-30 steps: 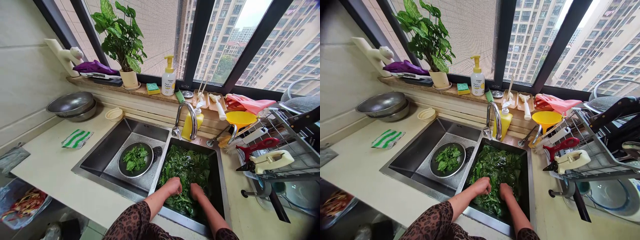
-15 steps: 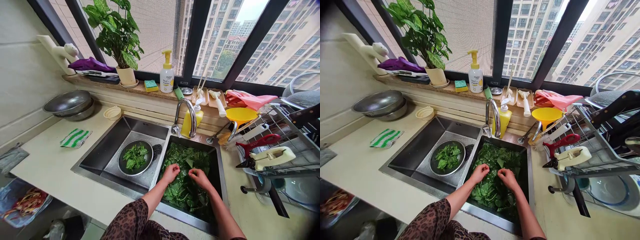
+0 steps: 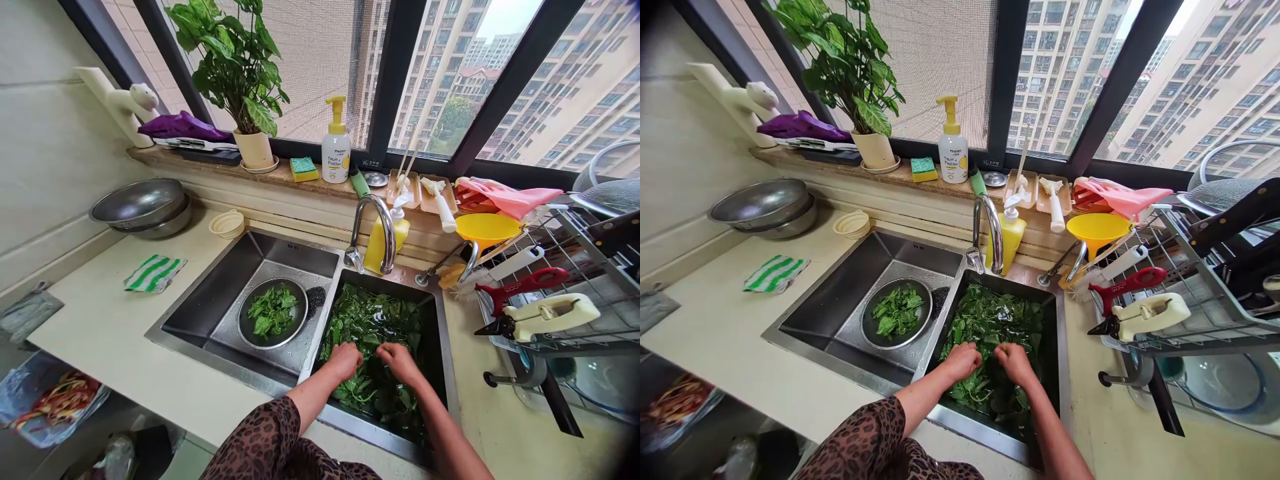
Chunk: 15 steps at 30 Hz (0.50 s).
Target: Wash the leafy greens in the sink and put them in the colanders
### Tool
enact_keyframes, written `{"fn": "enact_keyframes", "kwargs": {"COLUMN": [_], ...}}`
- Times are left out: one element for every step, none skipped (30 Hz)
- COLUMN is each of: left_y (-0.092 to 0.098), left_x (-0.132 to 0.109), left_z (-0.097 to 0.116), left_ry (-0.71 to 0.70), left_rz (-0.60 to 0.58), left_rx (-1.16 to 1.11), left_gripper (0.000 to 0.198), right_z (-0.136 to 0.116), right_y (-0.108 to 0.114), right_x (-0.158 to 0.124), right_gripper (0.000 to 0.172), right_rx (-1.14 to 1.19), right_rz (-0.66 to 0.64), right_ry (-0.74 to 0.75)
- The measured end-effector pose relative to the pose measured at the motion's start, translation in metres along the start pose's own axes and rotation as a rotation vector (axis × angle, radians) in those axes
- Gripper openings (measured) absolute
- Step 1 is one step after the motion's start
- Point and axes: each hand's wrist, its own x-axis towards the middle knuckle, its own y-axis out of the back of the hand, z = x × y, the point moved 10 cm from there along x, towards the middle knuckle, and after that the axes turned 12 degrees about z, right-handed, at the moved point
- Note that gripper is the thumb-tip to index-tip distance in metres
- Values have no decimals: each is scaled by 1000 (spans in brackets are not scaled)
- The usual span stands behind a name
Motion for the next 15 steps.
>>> {"fn": "enact_keyframes", "kwargs": {"left_y": [2,1,-5,-15,-27,-37,-44,-48,-48,-46,-40,-31,-21,-11,-2], "left_x": [0,-2,-5,-10,-15,-19,-21,-20,-18,-14,-10,-4,2,7,12], "left_z": [7,17,27,36,41,43,43,41,39,37,34,31,27,21,15], "left_ry": [-65,-148,-239,-322,-382,-414,-420,-407,-379,-343,-304,-262,-213,-156,-97], "left_rz": [26,21,-23,-99,-182,-244,-275,-281,-268,-243,-207,-158,-97,-34,22], "left_rx": [-13,-31,-51,-63,-59,-43,-27,-26,-50,-107,-195,-308,-437,-580,-733], "left_gripper": [14,13,16,18,18,15,11,8,8,9,9,7,6,9,14], "right_z": [7,14,21,26,29,30,32,34,38,44,49,53,55,56,56], "right_y": [19,35,47,54,54,48,37,21,3,-15,-28,-39,-45,-47,-45], "right_x": [6,11,13,14,13,11,8,4,-1,-6,-9,-11,-11,-9,-5], "right_gripper": [35,39,42,44,45,43,40,35,29,24,21,18,16,14,13], "right_rx": [62,107,133,140,128,92,32,-39,-117,-181,-203,-207,-189,-158,-128], "right_rz": [86,163,220,258,269,255,220,172,110,50,15,-11,-24,-29,-32], "right_ry": [-38,-71,-96,-110,-105,-92,-81,-78,-91,-122,-149,-172,-183,-183,-178]}}
